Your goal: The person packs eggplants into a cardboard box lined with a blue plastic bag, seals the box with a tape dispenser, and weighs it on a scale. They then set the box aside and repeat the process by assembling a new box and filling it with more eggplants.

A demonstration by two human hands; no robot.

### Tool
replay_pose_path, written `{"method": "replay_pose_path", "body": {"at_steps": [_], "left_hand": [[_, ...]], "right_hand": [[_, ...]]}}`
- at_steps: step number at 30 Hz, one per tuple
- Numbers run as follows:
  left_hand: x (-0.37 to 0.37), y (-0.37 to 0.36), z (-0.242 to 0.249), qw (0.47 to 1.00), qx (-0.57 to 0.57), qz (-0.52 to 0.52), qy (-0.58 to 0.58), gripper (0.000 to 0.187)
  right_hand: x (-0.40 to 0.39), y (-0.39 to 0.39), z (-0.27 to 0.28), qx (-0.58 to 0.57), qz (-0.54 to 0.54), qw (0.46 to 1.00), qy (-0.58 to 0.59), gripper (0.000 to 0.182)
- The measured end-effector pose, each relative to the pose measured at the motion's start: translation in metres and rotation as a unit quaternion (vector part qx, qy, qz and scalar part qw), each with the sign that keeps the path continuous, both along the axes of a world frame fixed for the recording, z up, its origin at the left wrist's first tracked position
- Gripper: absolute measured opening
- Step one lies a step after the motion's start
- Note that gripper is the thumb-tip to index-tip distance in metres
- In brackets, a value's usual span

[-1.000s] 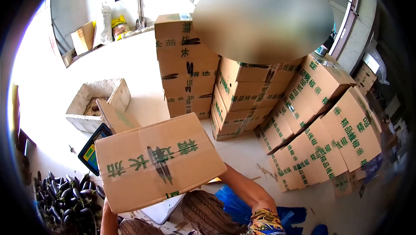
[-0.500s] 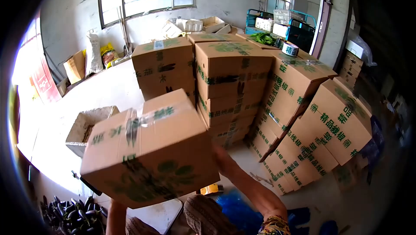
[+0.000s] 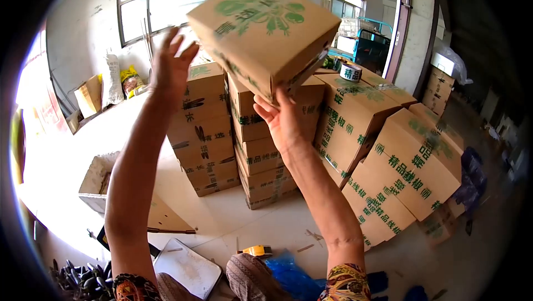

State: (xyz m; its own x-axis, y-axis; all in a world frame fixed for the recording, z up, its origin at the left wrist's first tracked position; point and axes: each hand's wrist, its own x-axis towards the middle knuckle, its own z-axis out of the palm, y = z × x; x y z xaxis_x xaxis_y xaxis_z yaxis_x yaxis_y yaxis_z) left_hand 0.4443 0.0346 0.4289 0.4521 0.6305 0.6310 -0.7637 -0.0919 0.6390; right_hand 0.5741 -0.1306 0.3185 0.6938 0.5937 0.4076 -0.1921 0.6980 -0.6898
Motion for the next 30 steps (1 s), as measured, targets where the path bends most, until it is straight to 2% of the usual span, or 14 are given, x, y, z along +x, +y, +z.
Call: {"method": "replay_pose_path", "body": {"at_steps": [1, 3, 6, 8, 11, 12, 14, 16, 18, 23, 26, 28, 29, 30], "left_hand": [[0.011, -0.002, -0.010, 0.997, 0.032, -0.065, 0.010, 0.071], [0.012, -0.012, -0.039, 0.985, 0.070, -0.048, 0.154, 0.073], [0.009, -0.008, -0.095, 0.949, 0.170, -0.013, 0.267, 0.074], [-0.004, -0.014, -0.113, 0.940, 0.189, 0.040, 0.282, 0.073], [0.004, -0.010, -0.128, 0.909, 0.295, 0.101, 0.277, 0.053], [0.011, -0.013, -0.128, 0.864, 0.386, 0.172, 0.271, 0.053], [0.024, -0.027, -0.122, 0.761, 0.557, 0.237, 0.233, 0.047], [0.056, -0.033, -0.119, 0.744, 0.599, 0.223, 0.194, 0.047], [0.085, -0.040, -0.116, 0.708, 0.633, 0.249, 0.192, 0.048], [0.119, -0.021, -0.104, 0.552, 0.697, 0.331, 0.316, 0.053], [0.138, 0.012, -0.114, 0.517, 0.705, 0.382, 0.298, 0.056], [0.119, 0.019, -0.089, 0.394, 0.723, 0.375, 0.425, 0.055], [0.126, 0.035, -0.091, 0.565, 0.562, 0.393, 0.459, 0.056], [0.137, 0.074, -0.091, 0.506, 0.508, 0.388, 0.580, 0.058]], "right_hand": [[0.012, 0.016, -0.016, -0.047, -0.028, 0.998, -0.029, 0.069], [0.017, 0.024, -0.032, -0.164, -0.039, 0.980, -0.103, 0.101], [0.060, 0.018, -0.041, -0.265, -0.026, 0.953, -0.145, 0.076], [0.058, 0.022, -0.048, -0.276, -0.188, 0.921, -0.199, 0.060], [0.093, 0.045, -0.091, -0.262, -0.363, 0.786, -0.427, 0.055], [0.078, 0.048, -0.088, -0.240, -0.408, 0.734, -0.488, 0.055], [0.056, 0.045, -0.086, -0.252, -0.427, 0.636, -0.591, 0.058], [0.045, 0.051, -0.086, -0.244, -0.451, 0.519, -0.684, 0.062], [0.043, 0.068, -0.091, -0.321, -0.413, 0.502, -0.689, 0.067], [0.049, 0.101, -0.091, -0.292, -0.474, 0.514, -0.653, 0.066], [0.050, 0.109, -0.104, -0.297, -0.489, 0.456, -0.682, 0.057], [0.048, 0.104, -0.108, -0.342, -0.493, 0.425, -0.678, 0.055], [0.055, 0.104, -0.115, -0.263, -0.509, 0.427, -0.699, 0.061], [0.051, 0.099, -0.111, -0.283, -0.509, 0.398, -0.709, 0.062]]}}
